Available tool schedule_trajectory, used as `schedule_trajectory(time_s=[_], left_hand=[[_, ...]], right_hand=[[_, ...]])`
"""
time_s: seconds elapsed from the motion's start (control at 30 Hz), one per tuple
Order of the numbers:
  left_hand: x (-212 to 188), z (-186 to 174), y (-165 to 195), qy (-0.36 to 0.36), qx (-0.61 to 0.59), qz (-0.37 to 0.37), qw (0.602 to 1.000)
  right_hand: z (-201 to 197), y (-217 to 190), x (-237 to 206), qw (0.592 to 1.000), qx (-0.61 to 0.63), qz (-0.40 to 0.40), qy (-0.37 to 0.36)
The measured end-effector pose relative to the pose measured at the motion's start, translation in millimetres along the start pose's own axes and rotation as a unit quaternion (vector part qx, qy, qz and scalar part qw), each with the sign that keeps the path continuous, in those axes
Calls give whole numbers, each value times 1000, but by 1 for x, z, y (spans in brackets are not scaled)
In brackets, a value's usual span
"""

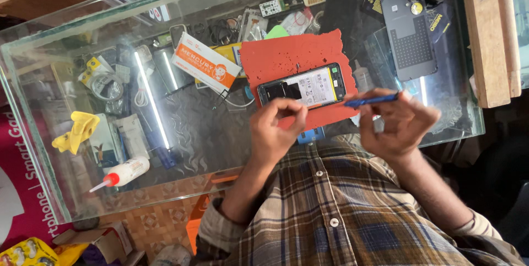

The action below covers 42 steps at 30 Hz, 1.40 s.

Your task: The person repairs a smartphone at a glass display counter. They open the phone's back cover, handle the exposed battery and internal components, reposition the phone repeatedly, and use a blue screwdriver to unscrew and work on the internals throughout the episode.

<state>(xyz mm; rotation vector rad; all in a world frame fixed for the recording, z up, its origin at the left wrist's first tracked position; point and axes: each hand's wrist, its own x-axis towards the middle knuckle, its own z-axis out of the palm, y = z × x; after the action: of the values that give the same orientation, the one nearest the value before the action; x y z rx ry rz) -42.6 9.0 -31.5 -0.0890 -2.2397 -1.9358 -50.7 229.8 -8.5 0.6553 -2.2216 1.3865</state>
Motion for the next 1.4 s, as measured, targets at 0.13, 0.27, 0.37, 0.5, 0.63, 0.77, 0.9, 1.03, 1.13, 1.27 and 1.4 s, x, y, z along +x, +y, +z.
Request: schedule_trajectory(time_s=[0.13, 0.27, 0.37, 0.5, 0.63, 0.77, 0.9, 1.03, 1.13, 1.27, 1.4], left_hand=[[-24, 2, -8, -25, -129, -51, 990], [-36, 6, -12, -56, -76, -28, 995], [-40, 8, -11, -75, -16, 16, 997], [-41, 6, -9, -95, 11, 54, 994], [-43, 4, -10, -95, 30, 49, 994], [-47, 1, -12, -94, 29, 48, 994], [-49, -1, -16, -97, 21, 43, 994], [-52, -4, -18, -98, 48, 59, 992], [-49, -2, -17, -99, 63, 57, 991], [-29, 10, -17, -94, 59, 82, 990], [0, 30, -16, -116, 43, 67, 990]], right_hand=[[11, -9, -19, 1000, 4, -2, 13], [14, -2, -34, 1000, 12, -26, 6], [14, 1, -39, 999, 7, -48, -9], [17, -3, -39, 998, 28, -53, -21], [21, -10, -36, 997, 38, -68, -28], [22, -12, -32, 993, 2, -106, -49], [22, -15, -29, 990, -11, -102, -96], [24, -14, -25, 985, -1, -145, -99], [21, -12, -26, 984, -7, -132, -119], [14, -3, -26, 987, -19, -68, -146], [18, 17, -19, 993, 61, -65, -72]])
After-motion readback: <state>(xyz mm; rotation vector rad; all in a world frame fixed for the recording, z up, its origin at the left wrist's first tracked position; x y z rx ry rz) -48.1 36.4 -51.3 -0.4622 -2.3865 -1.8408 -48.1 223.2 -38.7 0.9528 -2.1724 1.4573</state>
